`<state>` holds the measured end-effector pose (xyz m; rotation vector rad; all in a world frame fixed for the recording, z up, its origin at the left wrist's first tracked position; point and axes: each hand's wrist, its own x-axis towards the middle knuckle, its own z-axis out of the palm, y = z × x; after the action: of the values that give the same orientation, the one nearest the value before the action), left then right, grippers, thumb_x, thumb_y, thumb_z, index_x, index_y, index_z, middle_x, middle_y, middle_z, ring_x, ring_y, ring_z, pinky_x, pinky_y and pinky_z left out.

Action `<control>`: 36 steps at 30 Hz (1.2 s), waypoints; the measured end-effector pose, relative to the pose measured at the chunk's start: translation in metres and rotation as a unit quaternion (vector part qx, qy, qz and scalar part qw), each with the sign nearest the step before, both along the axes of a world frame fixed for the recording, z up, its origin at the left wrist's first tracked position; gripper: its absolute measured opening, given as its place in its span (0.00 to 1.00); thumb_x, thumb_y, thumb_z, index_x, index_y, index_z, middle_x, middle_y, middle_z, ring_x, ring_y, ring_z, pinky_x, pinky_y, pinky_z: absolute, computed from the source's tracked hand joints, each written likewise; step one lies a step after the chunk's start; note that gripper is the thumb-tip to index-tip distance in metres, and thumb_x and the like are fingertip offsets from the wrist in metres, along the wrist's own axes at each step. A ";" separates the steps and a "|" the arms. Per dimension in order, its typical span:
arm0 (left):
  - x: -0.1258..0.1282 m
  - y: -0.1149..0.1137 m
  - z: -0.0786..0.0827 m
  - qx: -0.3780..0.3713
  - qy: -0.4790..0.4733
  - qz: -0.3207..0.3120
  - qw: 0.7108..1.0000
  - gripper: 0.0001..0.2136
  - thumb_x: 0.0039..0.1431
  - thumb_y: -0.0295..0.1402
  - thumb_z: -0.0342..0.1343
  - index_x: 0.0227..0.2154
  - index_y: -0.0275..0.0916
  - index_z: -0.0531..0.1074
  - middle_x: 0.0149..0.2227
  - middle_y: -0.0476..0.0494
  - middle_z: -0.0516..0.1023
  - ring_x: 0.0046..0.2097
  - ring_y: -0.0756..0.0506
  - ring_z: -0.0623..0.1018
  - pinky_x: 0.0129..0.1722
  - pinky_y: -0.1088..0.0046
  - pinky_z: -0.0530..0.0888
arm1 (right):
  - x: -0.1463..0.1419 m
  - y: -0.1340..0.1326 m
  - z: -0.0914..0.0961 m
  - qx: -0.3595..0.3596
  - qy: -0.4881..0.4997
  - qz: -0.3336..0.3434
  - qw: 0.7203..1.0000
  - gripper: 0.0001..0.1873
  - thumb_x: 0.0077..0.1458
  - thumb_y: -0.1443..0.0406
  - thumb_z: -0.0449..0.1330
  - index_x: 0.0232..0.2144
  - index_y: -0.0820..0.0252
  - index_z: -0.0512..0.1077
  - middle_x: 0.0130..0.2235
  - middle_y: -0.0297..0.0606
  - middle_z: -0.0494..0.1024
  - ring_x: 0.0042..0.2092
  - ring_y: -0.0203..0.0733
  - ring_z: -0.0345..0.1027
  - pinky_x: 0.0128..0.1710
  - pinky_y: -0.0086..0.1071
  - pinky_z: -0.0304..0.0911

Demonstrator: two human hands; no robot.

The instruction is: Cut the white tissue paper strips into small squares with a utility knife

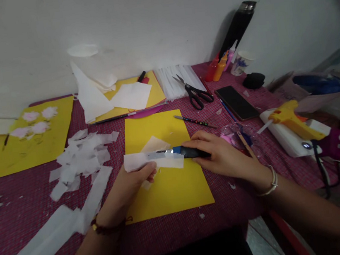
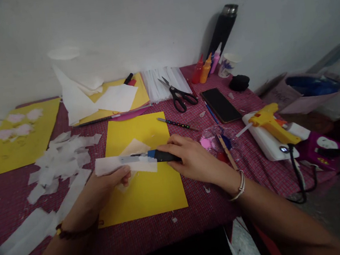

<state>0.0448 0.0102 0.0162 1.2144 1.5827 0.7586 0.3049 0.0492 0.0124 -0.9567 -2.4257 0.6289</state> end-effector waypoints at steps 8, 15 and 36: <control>0.002 0.002 -0.003 -0.002 -0.005 -0.020 1.000 0.13 0.48 0.38 0.56 0.14 0.40 0.68 0.19 0.50 0.73 0.26 0.48 0.73 0.29 0.73 0.70 | -0.003 -0.003 -0.001 0.003 -0.017 0.009 1.000 0.23 0.57 0.71 0.58 0.56 0.57 0.68 0.46 0.44 0.70 0.47 0.45 0.67 0.47 0.41 0.67; -0.002 -0.001 0.003 -0.006 0.033 0.017 0.999 0.11 0.46 0.38 0.57 0.13 0.40 0.69 0.19 0.49 0.73 0.26 0.48 0.72 0.30 0.72 0.69 | 0.000 0.000 0.000 -0.001 -0.014 0.005 1.000 0.22 0.59 0.69 0.57 0.56 0.58 0.68 0.47 0.45 0.70 0.48 0.45 0.67 0.48 0.41 0.66; 0.010 0.003 -0.001 -0.030 0.022 -0.035 0.999 0.12 0.43 0.36 0.55 0.10 0.41 0.66 0.17 0.49 0.71 0.25 0.47 0.72 0.31 0.70 0.71 | -0.015 -0.011 -0.006 -0.015 0.012 0.018 1.000 0.25 0.56 0.73 0.56 0.56 0.58 0.67 0.47 0.45 0.71 0.48 0.45 0.67 0.48 0.41 0.67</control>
<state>0.0546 0.0136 0.0151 1.2430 1.5786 0.6388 0.2898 0.0380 0.0064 -0.9145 -2.4240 0.6862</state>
